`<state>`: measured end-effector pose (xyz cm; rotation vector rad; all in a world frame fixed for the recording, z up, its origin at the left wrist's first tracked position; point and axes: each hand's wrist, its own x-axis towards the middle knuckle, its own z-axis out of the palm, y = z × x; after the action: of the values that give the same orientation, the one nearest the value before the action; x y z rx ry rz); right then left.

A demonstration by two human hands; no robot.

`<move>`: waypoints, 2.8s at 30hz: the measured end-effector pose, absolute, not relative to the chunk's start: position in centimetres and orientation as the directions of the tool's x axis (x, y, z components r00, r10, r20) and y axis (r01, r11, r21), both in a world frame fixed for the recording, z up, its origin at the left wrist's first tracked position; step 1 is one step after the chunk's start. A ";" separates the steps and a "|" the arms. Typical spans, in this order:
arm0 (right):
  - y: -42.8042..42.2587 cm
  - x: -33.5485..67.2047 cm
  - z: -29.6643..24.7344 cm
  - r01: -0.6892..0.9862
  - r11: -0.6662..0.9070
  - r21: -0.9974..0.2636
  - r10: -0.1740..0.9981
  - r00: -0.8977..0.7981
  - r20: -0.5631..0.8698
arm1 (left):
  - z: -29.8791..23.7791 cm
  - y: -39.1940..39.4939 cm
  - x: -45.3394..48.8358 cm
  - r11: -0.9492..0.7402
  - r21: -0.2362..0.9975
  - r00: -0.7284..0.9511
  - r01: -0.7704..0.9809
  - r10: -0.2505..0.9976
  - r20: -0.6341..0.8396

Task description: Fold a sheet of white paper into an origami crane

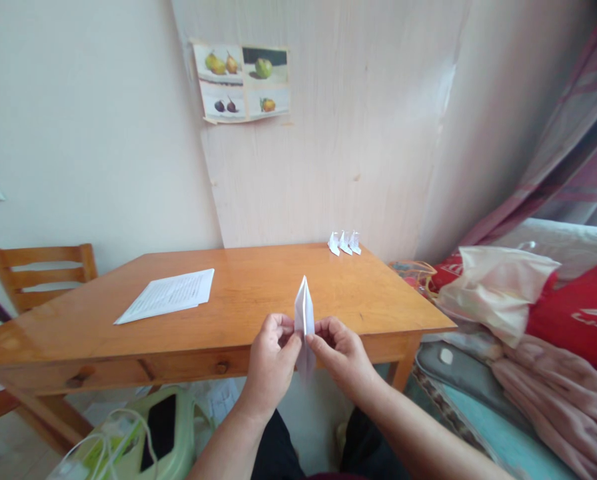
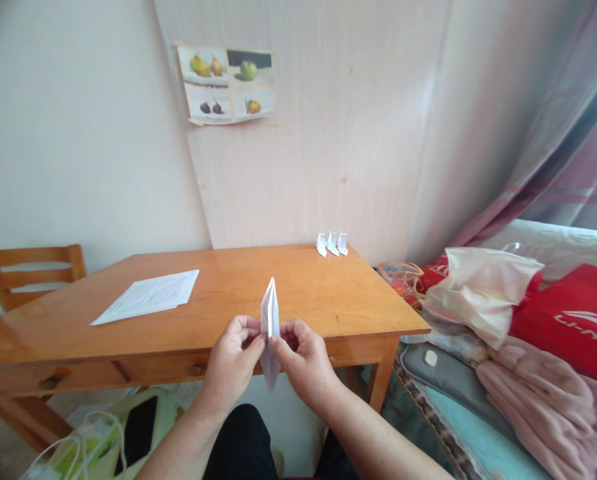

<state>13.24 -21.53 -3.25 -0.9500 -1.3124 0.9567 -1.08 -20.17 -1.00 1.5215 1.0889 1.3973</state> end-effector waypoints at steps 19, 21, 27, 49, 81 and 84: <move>-21.3 13.6 -3.5 -0.116 0.360 -0.926 0.932 0.009 0.361 | -1.7 -20.5 -1.2 -0.324 0.944 0.231 0.068 0.925 0.301; -21.4 13.6 -3.6 -0.125 0.369 -0.921 0.929 0.013 0.371 | -1.8 -20.4 -1.2 -0.348 0.929 0.211 0.122 0.924 0.319; -21.3 13.8 -4.3 -0.144 0.400 -0.905 0.913 -0.018 0.407 | -2.0 -20.5 -1.0 -0.418 0.890 0.134 0.184 0.907 0.398; -21.3 13.5 -5.0 -0.164 0.528 -0.833 0.849 0.087 0.521 | -2.6 -20.8 -1.2 -0.717 0.407 0.206 0.566 0.601 0.772; -22.0 13.7 -4.4 -0.148 0.545 -0.825 0.838 0.057 0.543 | -2.5 -21.1 -1.3 -0.705 0.331 0.208 0.627 0.561 0.801; -22.1 13.8 -4.5 -0.068 0.557 -0.828 0.830 0.076 0.552 | -2.6 -21.3 -1.4 -0.691 0.283 0.220 0.665 0.544 0.810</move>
<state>13.84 -22.08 -4.46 -0.7342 -1.3312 0.7724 -1.41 -21.26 -2.55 2.5479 1.2706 1.6009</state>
